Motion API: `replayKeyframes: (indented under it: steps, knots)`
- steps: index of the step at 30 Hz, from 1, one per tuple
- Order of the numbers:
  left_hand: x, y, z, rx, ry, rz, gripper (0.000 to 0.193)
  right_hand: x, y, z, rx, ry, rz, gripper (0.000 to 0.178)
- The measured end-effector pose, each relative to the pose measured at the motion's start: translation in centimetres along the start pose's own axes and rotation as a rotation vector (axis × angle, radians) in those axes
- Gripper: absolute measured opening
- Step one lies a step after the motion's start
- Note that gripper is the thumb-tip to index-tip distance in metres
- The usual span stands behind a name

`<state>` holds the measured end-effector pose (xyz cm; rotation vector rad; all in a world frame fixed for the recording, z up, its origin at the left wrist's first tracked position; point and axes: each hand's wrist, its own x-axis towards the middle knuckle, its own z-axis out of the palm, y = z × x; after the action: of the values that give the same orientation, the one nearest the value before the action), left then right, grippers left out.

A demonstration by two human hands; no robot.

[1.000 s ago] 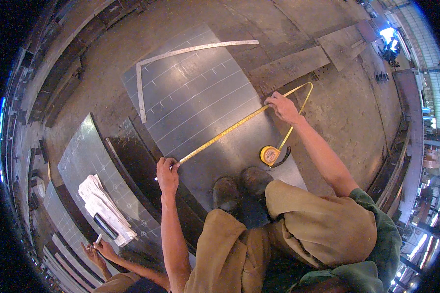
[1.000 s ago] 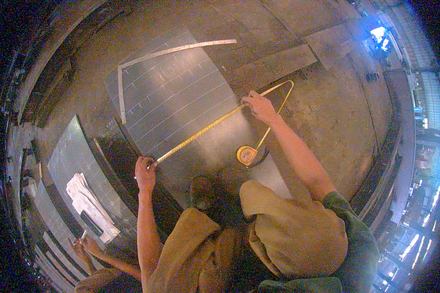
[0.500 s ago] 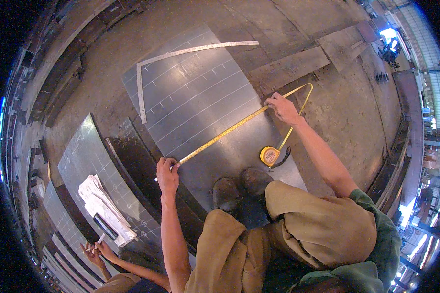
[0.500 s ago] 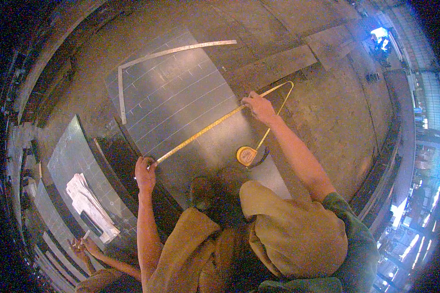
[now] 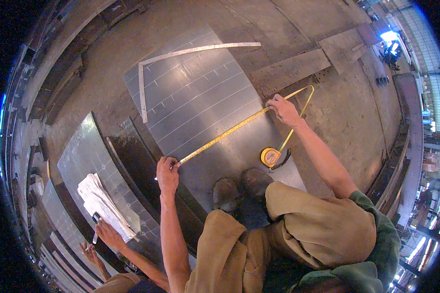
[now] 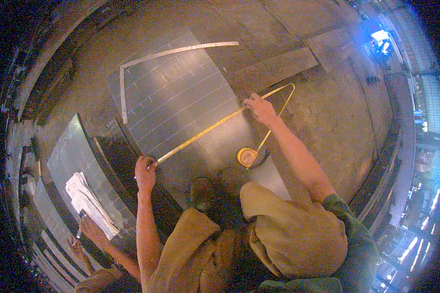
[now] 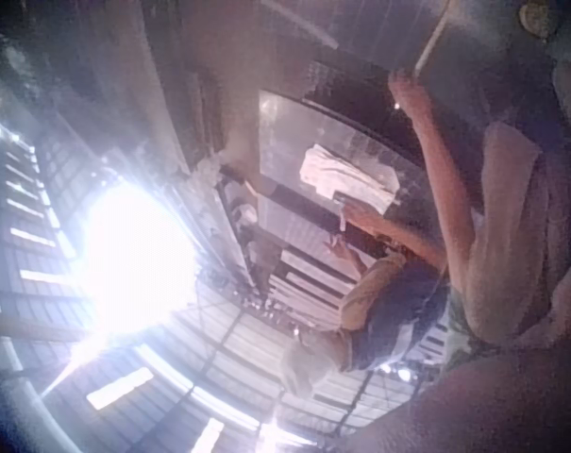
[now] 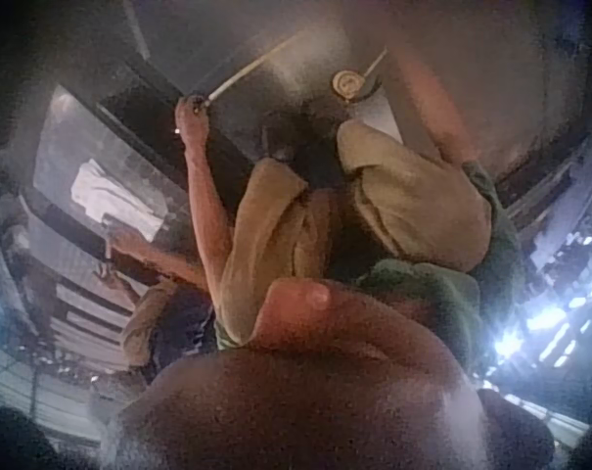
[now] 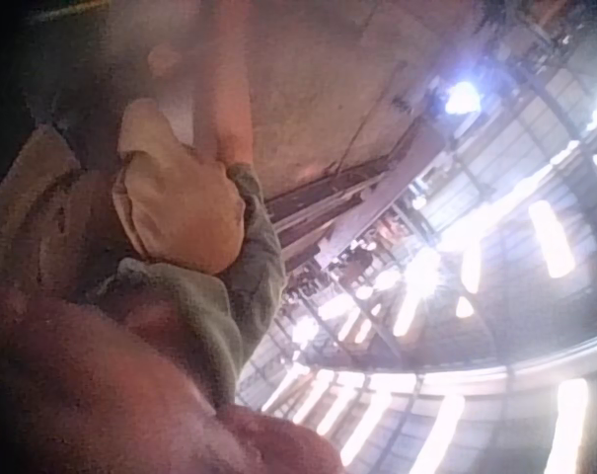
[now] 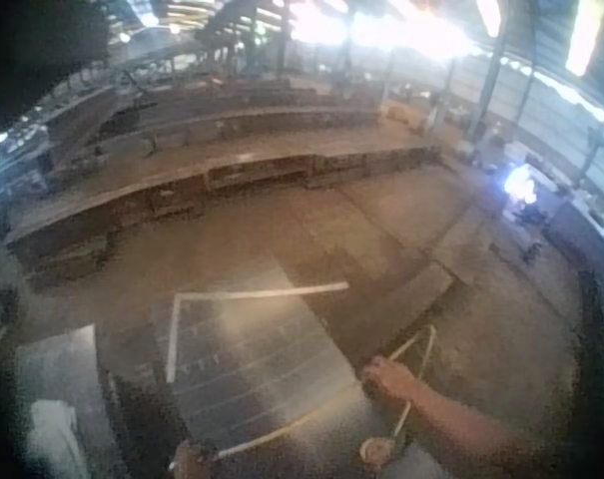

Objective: The person measures a large metal sheet using a tape measure and a set square, marking lines with a marker. They repeatedly measure and mark the sheet to create a grid pattern.

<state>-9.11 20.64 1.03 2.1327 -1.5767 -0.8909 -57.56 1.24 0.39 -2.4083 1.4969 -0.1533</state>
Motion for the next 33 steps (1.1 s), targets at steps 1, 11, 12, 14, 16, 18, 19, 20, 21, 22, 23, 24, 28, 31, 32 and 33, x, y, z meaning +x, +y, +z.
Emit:
replayKeyframes:
  steps: [1, 11, 12, 14, 16, 18, 19, 20, 21, 22, 23, 24, 28, 31, 32, 33]
  knots:
    - [0.0, 0.0, 0.1, -0.002, -0.005, -0.003, 0.019, 0.0, -0.1, 0.0, -0.005, -0.003, 0.007, 0.017]
    - [0.2, -0.3, 0.1, 0.005, 0.056, 0.076, 0.018, 0.2, -0.2, -0.3, 0.028, -0.007, 0.005, 0.022]
    - [0.3, -0.1, 0.0, -0.006, -0.007, 0.008, 0.020, 0.1, -0.1, -0.3, 0.024, -0.012, 0.004, 0.022]
    - [0.2, 0.0, 0.0, 0.006, 0.010, 0.023, 0.020, 0.1, 0.1, -0.3, 0.000, -0.003, -0.012, 0.020]
    - [0.1, 0.0, -0.1, 0.007, 0.009, 0.025, 0.021, 0.1, 0.1, -0.1, -0.018, -0.022, 0.002, 0.021]
    - [0.3, -0.2, -0.1, -0.005, -0.012, 0.016, 0.022, 0.2, 0.2, -0.1, -0.033, -0.068, 0.052, 0.023]
    - [0.2, -0.2, 0.0, 0.003, -0.011, 0.017, 0.023, 0.2, 0.3, 0.0, -0.031, -0.067, 0.048, 0.023]
    - [0.2, -0.2, 0.0, 0.012, -0.008, 0.018, 0.023, 0.2, 0.4, 0.1, -0.027, -0.065, 0.042, 0.024]
    - [0.1, -0.1, 0.0, 0.021, -0.005, 0.019, 0.023, 0.1, 0.5, 0.2, -0.024, -0.063, 0.036, 0.025]
    - [0.0, 0.0, 0.0, 0.020, -0.006, 0.027, 0.023, 0.0, 0.6, 0.3, -0.042, -0.079, 0.049, 0.026]
    - [0.0, -0.2, 0.0, 0.022, 0.001, 0.036, 0.022, 0.2, 0.6, 0.3, -0.059, -0.090, 0.057, 0.027]
    - [0.1, -0.4, 0.1, 0.024, 0.008, 0.045, 0.022, 0.4, 0.6, 0.3, -0.077, -0.101, 0.065, 0.027]
    - [-0.1, -0.6, 0.7, 0.041, 0.163, 0.201, 0.016, 0.4, -0.3, -0.2, -0.032, -0.030, 0.034, 0.018]
    - [-0.2, -0.2, 0.6, 0.094, 0.206, 0.241, 0.015, 0.5, -0.4, -1.0, 0.018, -0.034, 0.041, 0.024]
    - [-0.3, 0.0, 0.7, 0.079, 0.207, 0.243, 0.015, 0.4, -0.3, -1.1, 0.019, -0.039, 0.056, 0.028]
    - [-0.2, 0.2, 0.6, 0.091, 0.205, 0.238, 0.015, 0.3, -0.3, -1.2, 0.021, -0.043, 0.072, 0.033]
